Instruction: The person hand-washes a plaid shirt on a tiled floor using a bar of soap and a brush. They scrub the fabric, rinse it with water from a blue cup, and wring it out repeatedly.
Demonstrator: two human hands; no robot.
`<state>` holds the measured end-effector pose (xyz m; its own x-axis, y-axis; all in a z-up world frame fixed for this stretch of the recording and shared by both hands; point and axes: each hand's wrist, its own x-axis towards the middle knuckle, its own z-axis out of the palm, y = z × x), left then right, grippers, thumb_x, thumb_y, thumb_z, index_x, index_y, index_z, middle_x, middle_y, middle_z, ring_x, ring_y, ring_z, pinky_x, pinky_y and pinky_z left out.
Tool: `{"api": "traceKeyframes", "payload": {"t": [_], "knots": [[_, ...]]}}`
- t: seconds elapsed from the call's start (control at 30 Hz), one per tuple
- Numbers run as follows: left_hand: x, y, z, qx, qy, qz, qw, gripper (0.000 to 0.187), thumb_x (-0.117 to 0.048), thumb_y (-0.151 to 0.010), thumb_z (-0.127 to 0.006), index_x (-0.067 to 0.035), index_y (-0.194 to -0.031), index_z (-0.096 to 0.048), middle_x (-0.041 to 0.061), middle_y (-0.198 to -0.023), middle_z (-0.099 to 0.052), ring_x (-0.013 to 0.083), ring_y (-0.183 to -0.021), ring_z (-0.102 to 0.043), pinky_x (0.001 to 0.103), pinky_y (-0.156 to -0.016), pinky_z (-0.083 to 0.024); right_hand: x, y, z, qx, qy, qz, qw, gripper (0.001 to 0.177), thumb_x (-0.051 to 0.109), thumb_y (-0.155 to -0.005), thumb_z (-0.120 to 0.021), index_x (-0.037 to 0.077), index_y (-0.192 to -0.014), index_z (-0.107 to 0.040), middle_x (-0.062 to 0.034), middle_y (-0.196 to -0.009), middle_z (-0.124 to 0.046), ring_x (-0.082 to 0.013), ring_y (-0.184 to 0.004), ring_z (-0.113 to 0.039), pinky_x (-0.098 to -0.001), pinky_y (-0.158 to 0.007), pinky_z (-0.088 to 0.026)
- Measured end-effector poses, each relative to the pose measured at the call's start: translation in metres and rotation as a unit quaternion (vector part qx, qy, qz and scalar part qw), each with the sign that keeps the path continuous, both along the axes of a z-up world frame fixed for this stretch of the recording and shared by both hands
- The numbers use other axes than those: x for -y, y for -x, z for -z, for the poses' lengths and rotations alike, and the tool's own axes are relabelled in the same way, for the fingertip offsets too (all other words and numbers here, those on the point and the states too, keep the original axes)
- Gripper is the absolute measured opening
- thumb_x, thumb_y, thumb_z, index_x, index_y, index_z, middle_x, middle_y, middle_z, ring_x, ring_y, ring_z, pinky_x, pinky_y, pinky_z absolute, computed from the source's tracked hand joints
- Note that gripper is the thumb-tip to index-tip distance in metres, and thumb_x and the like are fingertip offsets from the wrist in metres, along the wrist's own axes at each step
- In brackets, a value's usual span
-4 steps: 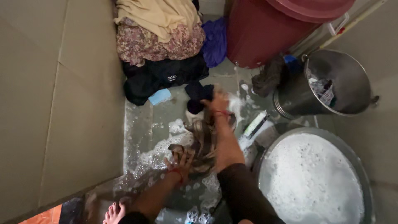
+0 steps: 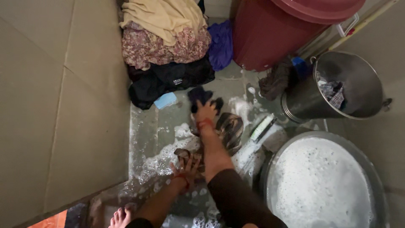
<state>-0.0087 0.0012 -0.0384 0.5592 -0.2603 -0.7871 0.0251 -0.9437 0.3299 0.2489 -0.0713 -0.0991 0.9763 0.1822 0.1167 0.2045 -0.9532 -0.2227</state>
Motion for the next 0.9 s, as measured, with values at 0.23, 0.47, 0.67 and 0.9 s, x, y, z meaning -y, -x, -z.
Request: {"api": "traceKeyframes", "payload": {"t": [0.23, 0.47, 0.67, 0.9], "knots": [[-0.003, 0.002, 0.032, 0.000, 0.003, -0.005, 1.000, 0.110, -0.058, -0.082, -0.066, -0.033, -0.165, 0.001, 0.005, -0.173, 0.019, 0.0451, -0.157, 0.014, 0.082, -0.115, -0.001, -0.083, 0.085, 0.045, 0.123, -0.192, -0.268, 0.936, 0.043, 0.021, -0.074, -0.070, 0.021, -0.116, -0.077, -0.0249, -0.126, -0.061, -0.0421, -0.112, -0.057, -0.0519, -0.098, -0.052], [-0.005, -0.001, -0.005, 0.044, 0.017, -0.006, 0.999, 0.103, -0.075, -0.081, -0.053, -0.037, -0.165, -0.006, 0.000, -0.173, 0.016, 0.0434, -0.158, 0.009, 0.080, -0.116, -0.004, 0.096, 0.158, -0.045, 0.126, -0.101, 0.015, 0.987, 0.023, 0.021, -0.083, -0.069, 0.014, -0.104, -0.077, -0.0166, -0.104, -0.069, -0.0401, -0.096, -0.065, -0.0521, -0.083, -0.051], [-0.033, 0.014, -0.027, 0.100, 0.048, -0.029, 0.993, 0.097, -0.083, -0.086, -0.050, -0.032, -0.164, -0.022, 0.003, -0.173, -0.012, 0.0399, -0.158, -0.013, 0.068, -0.126, -0.008, 0.132, 0.277, -0.050, -0.143, 0.047, -0.010, 0.989, 0.042, 0.027, -0.080, -0.069, 0.018, -0.121, -0.069, -0.0173, -0.109, -0.069, -0.0402, -0.100, -0.065, -0.0519, -0.087, -0.050], [-0.040, 0.054, -0.023, 0.269, 0.084, 0.048, 0.958, 0.069, -0.046, -0.086, -0.069, -0.012, -0.142, -0.051, 0.019, -0.151, -0.048, 0.0439, -0.137, -0.048, 0.050, -0.112, -0.042, 0.104, 0.369, -0.071, -0.341, -0.147, -0.070, 0.926, 0.037, 0.033, -0.091, -0.065, 0.014, -0.122, -0.070, -0.0108, -0.104, -0.074, -0.0288, -0.093, -0.071, -0.0431, -0.082, -0.056]]}}
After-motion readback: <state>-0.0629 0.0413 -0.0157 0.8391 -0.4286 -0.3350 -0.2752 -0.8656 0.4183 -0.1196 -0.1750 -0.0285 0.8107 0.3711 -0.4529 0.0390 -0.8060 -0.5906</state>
